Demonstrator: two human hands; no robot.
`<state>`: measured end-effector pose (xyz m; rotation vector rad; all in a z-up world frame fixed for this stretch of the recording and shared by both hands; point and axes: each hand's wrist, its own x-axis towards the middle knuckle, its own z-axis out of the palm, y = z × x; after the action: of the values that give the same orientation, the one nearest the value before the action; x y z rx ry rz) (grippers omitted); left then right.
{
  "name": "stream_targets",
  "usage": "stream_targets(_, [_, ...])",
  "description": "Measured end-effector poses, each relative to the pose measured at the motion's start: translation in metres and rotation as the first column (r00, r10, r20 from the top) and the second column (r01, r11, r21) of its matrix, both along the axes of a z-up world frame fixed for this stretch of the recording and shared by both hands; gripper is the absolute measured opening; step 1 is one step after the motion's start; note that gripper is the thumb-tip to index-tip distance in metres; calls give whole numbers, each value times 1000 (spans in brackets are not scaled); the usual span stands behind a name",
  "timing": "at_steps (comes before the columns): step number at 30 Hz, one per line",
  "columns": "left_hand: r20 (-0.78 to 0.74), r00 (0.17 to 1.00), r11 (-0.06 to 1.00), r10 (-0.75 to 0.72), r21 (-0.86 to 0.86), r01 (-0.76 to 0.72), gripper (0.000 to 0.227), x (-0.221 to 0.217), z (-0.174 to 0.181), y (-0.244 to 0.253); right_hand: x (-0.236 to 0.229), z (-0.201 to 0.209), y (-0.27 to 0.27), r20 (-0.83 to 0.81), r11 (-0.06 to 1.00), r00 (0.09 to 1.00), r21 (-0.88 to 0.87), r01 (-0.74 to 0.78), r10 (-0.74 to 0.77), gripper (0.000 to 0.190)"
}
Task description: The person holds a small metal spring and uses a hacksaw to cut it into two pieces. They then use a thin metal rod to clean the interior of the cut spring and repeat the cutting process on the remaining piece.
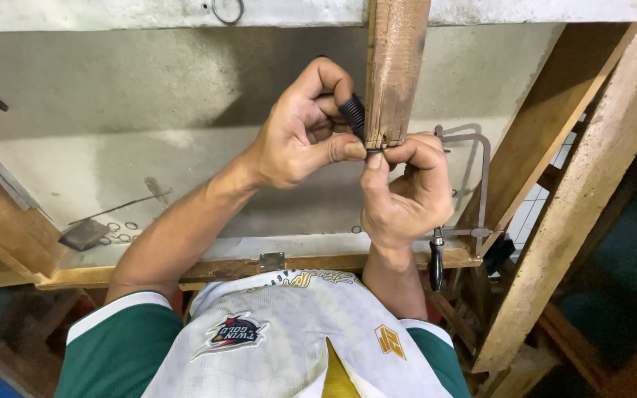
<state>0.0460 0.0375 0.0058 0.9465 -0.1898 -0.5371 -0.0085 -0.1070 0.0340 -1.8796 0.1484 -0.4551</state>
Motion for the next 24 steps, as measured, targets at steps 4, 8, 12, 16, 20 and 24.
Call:
stream_targets(4, [-16, 1000, 999, 7, 34, -6, 43, -2, 3, 1, 0, 0, 2, -16, 1000, 1000, 5, 4, -4, 15])
stream_targets(8, [-119, 992, 993, -30, -119, 16, 42, -5, -7, -3, -2, 2, 5, -42, 998, 998, 42, 40, -39, 16])
stream_targets(12, [-50, 998, 1000, -22, -21, 21, 42, 2, 2, 1, 0, 2, 5, -26, 999, 999, 20, 42, -41, 13])
stream_targets(16, [-1, 1000, 999, -28, -34, 28, 41, 4, -5, 2, 0, 0, 7, -22, 998, 999, 42, 48, -47, 15])
stream_targets(20, [-15, 999, 996, -32, -79, 31, 42, 2, -8, -2, -1, 1, 6, -18, 998, 999, 31, 49, -48, 15])
stream_targets(24, [-65, 998, 992, -18, -129, 9, 42, -4, -9, -4, -2, 4, 6, -42, 999, 998, 25, 41, -40, 15])
